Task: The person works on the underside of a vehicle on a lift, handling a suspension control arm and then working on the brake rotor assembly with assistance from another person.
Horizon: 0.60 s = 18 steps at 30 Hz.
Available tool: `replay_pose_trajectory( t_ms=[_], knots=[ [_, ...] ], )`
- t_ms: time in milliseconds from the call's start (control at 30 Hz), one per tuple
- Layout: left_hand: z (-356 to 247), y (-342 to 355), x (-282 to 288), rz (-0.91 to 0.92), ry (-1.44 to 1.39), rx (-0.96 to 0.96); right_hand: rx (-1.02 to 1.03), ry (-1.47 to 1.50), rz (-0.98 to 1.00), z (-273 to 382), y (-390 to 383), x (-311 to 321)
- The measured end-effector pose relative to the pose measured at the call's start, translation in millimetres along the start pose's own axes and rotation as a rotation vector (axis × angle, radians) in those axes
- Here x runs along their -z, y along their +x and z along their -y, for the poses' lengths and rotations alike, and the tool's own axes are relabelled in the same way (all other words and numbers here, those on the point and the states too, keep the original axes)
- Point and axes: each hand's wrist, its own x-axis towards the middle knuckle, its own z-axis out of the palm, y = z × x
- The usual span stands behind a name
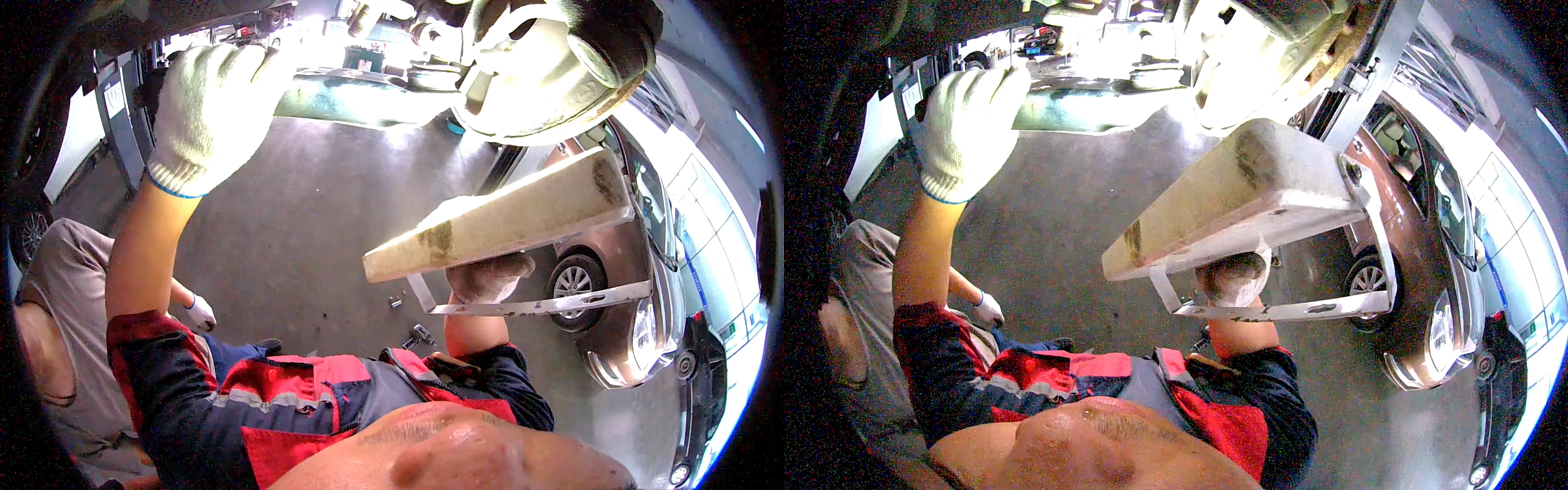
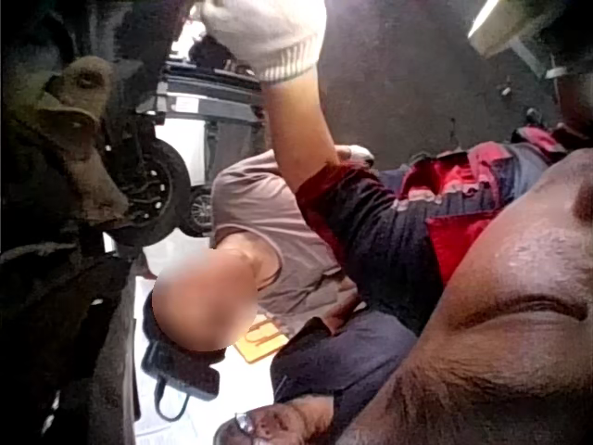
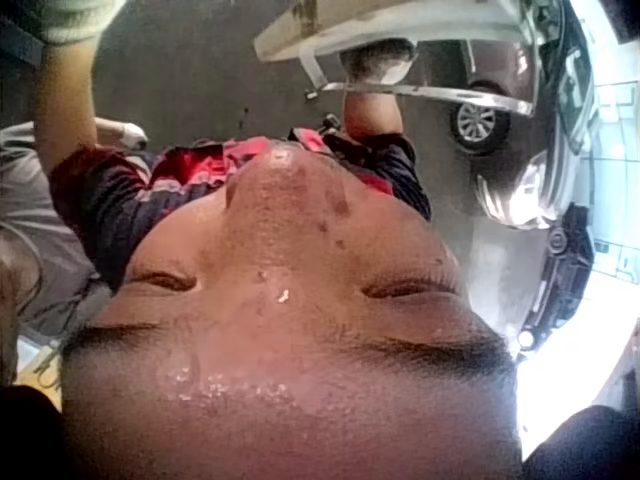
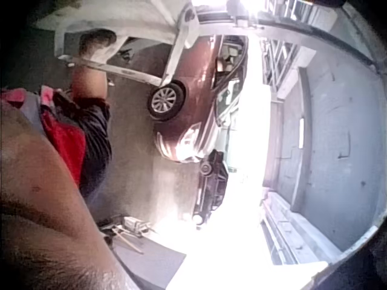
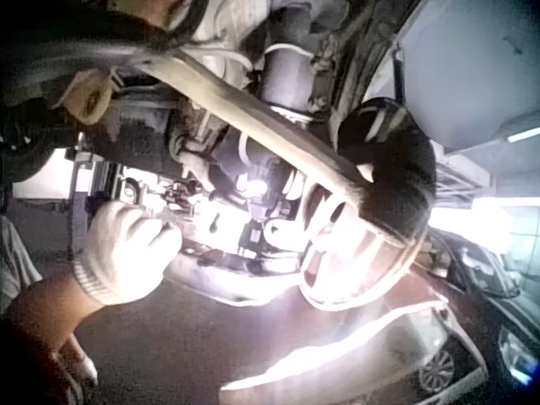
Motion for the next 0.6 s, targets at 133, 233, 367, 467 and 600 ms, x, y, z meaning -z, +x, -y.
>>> replay_pose_trajectory(
  t_ms=[133,233,367,467,600],
  knots=[
    [10,6,7,-0.013,0.052,-0.048,0.079,-0.083,0.028,-3,-1,2],
    [-3,2,3,0.041,0.047,0.032,0.135,-0.171,0.047,-3,1,4],
    [7,6,5,-0.045,0.047,-0.038,0.264,-0.280,0.040,0,5,3],
    [2,6,5,-0.014,0.019,-0.023,-0.402,0.741,-0.013,32,4,-12],
    [1,5,10,-0.022,0.036,-0.019,-0.216,0.336,0.042,22,9,-4]
  ],
)
